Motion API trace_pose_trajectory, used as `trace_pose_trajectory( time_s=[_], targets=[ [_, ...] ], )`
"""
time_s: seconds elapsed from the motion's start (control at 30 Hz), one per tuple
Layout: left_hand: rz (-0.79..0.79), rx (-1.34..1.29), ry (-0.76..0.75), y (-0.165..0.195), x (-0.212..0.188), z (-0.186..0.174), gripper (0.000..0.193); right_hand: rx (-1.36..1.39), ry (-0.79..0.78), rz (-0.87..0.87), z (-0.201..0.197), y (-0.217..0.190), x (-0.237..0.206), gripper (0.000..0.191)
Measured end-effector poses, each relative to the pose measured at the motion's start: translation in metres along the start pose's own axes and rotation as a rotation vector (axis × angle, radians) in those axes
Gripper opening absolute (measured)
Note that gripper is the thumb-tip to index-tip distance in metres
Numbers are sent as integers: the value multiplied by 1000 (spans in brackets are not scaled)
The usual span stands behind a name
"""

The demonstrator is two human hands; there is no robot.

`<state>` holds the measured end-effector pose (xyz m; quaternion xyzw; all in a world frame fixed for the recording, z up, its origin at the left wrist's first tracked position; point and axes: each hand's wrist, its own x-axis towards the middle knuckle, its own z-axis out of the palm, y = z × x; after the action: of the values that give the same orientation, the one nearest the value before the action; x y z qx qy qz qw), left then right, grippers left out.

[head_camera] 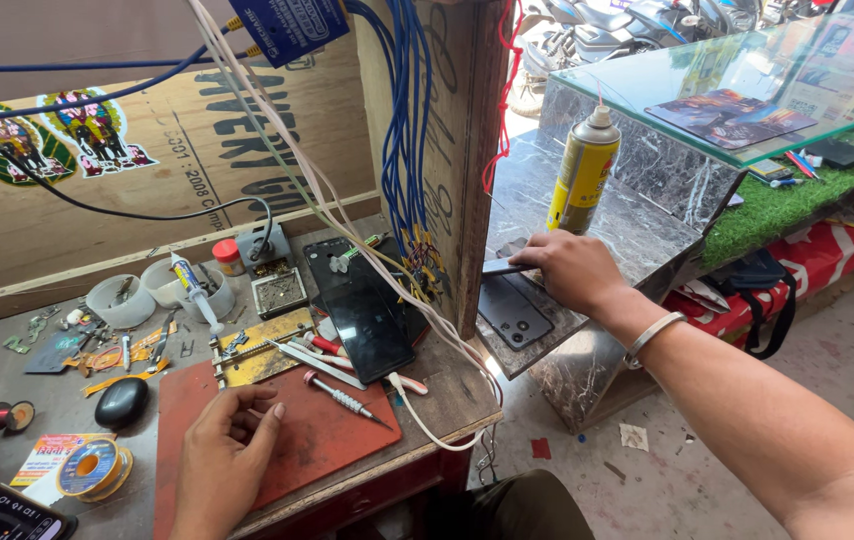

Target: The person uses a precision screwdriver and tweezers to remove small screws and components from a disassembled smartphone. They place removed parts on the workbench and continue to manipulate internal components while another phone plays a video nearby.

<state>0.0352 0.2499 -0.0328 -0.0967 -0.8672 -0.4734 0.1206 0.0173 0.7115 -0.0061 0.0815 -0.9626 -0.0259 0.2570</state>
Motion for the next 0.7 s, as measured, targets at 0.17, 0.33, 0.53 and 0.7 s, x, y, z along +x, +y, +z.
trace_pose_trajectory(
  time_s=[0.17,0.33,0.53,0.7],
  targets=[
    [4,4,4,1,2,2,22,-3,-28,11,1,3,1,35],
    [8,0,-2,1,2,3,21,10,22,13,0,4,1,36],
    [-5,-7,3,2,1,2,21,34,30,22,-1,3,2,37],
    [-4,7,-2,4,2,6,22,11,5,24,1,7,1,37]
  ],
)
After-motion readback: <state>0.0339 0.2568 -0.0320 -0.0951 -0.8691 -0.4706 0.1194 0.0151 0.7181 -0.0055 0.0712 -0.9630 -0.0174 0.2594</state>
